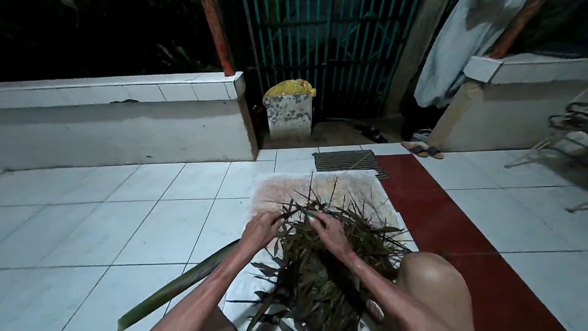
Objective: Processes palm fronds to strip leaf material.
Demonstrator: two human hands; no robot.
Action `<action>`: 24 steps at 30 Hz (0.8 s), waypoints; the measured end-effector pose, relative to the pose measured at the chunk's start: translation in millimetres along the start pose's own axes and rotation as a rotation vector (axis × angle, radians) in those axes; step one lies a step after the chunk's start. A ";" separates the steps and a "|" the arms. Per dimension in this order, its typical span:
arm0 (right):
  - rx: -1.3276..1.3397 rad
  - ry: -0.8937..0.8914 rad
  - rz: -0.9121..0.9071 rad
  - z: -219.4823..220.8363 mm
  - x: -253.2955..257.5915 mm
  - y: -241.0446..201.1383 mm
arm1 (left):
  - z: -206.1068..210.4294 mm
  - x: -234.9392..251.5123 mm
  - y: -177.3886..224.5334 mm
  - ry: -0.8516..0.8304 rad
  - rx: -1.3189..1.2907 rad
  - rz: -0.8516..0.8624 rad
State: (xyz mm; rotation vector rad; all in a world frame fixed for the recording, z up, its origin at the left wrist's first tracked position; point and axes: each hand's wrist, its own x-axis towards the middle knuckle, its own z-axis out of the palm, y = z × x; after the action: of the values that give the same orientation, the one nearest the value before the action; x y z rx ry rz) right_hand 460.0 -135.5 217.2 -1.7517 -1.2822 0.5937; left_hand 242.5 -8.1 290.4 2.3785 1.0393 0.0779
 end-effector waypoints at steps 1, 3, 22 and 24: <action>-0.010 0.014 0.008 1.2 0.8 0.8 | -0.1 0.6 -0.9 -0.008 -0.010 -0.006; -0.031 0.051 0.043 -1.1 2.6 0.4 | -1.5 1.2 -2.0 -0.029 -0.023 -0.016; 0.497 -0.041 0.119 -9.9 17.5 -23.6 | 2.2 1.8 12.3 -0.133 -0.320 0.008; 0.504 -0.005 0.131 -14.1 21.7 -24.2 | 3.6 2.4 16.1 -0.133 -0.371 0.042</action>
State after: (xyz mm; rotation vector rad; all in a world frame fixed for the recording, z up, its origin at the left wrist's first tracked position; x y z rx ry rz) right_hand 466.2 -118.0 247.4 -1.4154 -0.9206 0.9080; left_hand 255.8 -17.0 294.9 2.0397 0.8314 0.1156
